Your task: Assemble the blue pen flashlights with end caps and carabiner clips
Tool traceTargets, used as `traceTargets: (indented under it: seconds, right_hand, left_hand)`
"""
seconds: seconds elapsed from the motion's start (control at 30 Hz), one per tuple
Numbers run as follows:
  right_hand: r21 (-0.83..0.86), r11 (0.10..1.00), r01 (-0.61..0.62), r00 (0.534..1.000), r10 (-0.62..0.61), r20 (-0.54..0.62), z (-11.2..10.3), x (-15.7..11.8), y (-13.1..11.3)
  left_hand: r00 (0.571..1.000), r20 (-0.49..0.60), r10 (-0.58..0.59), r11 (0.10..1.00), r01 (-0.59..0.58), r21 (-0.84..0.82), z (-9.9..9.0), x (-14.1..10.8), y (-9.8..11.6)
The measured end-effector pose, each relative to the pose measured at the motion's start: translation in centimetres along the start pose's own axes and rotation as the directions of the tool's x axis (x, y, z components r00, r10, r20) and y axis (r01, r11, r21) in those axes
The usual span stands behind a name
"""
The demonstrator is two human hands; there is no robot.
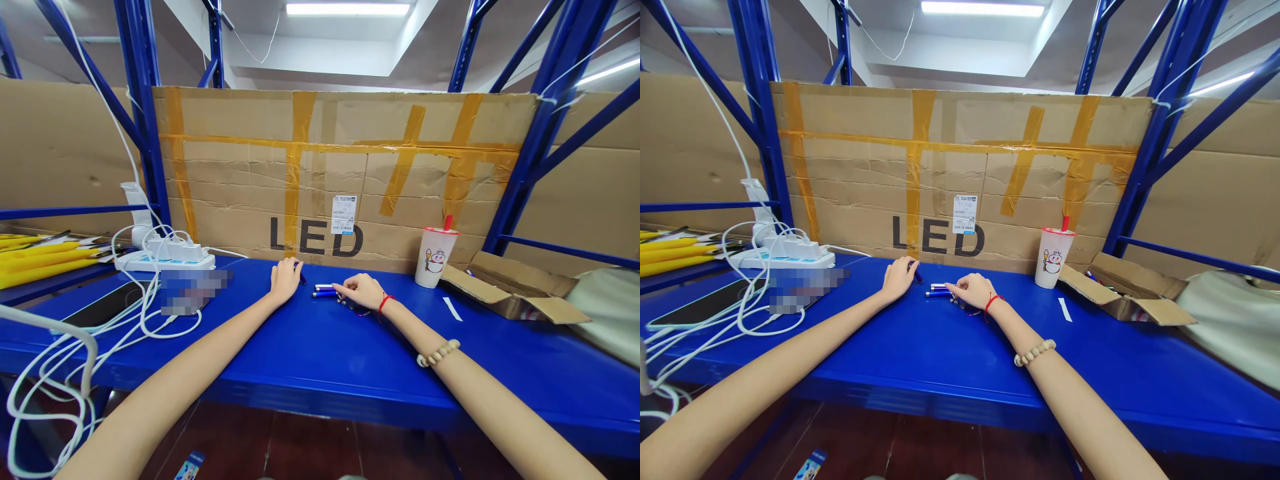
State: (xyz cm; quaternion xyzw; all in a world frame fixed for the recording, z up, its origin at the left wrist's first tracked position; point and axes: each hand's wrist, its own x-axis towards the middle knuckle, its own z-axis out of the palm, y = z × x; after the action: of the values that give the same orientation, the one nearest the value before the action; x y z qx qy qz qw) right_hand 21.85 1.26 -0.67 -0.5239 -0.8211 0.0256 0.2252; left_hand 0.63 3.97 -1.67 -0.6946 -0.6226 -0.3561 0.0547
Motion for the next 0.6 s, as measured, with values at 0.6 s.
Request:
traceTargets:
  seconds: [0.6]
  right_hand:
    - [-0.498,0.86,-0.111,0.993,0.12,-0.016,-0.4,0.1,-0.6]
  left_hand:
    - [0.956,0.072,0.285,0.929,-0.294,0.223,-0.5,-0.3,0.8]
